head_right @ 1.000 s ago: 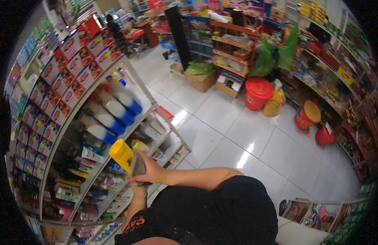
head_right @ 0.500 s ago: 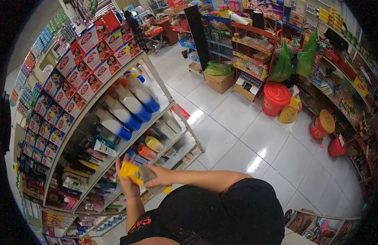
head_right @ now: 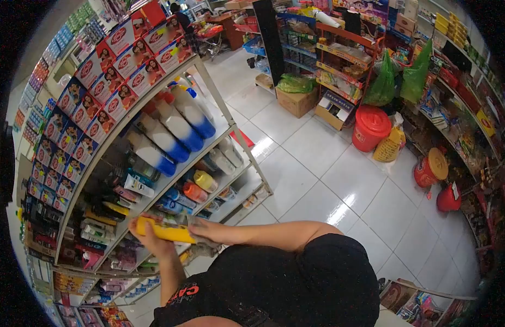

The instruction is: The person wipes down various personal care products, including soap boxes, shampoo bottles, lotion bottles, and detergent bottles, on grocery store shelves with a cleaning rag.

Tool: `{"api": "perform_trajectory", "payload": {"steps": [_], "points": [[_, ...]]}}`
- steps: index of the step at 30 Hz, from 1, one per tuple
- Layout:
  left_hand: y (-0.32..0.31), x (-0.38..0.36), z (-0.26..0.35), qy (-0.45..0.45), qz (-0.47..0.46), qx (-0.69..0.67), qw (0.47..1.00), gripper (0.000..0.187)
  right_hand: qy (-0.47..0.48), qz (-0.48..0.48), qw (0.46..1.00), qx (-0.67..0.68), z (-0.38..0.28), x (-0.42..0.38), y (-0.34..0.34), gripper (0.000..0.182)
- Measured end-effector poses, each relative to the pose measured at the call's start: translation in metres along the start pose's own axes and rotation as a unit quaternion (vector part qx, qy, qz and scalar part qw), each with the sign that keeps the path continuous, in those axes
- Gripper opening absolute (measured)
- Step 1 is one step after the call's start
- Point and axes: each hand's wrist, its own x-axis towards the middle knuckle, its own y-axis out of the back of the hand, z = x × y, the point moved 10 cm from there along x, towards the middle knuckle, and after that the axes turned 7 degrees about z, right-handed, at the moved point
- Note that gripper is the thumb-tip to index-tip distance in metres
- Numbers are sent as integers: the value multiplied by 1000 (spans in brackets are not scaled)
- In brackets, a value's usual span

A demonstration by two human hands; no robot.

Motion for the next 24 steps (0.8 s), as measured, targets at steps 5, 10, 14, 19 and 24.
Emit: {"api": "perform_trajectory", "payload": {"steps": [5, 10, 14, 19, 24], "points": [[-57, -67, -9, -178, -215, 157, 947, 49, -183, 157, 944, 226, 25, -17, 22, 37], [-58, -73, -12, -160, -260, 66, 950, 66, -109, 173, 953, 222, 27, -2, 46, 25], [-51, -85, -54, -17, -262, 34, 964, 75, -16, 226, 955, 191, -1, -7, 58, 26], [-56, -99, -79, -27, -255, 56, 965, 57, 46, 288, 943, 160, -28, -22, 79, 29], [-15, -85, -102, 174, -18, 20, 984, 54, 155, 194, 955, -160, -67, -36, 30, 45]]}}
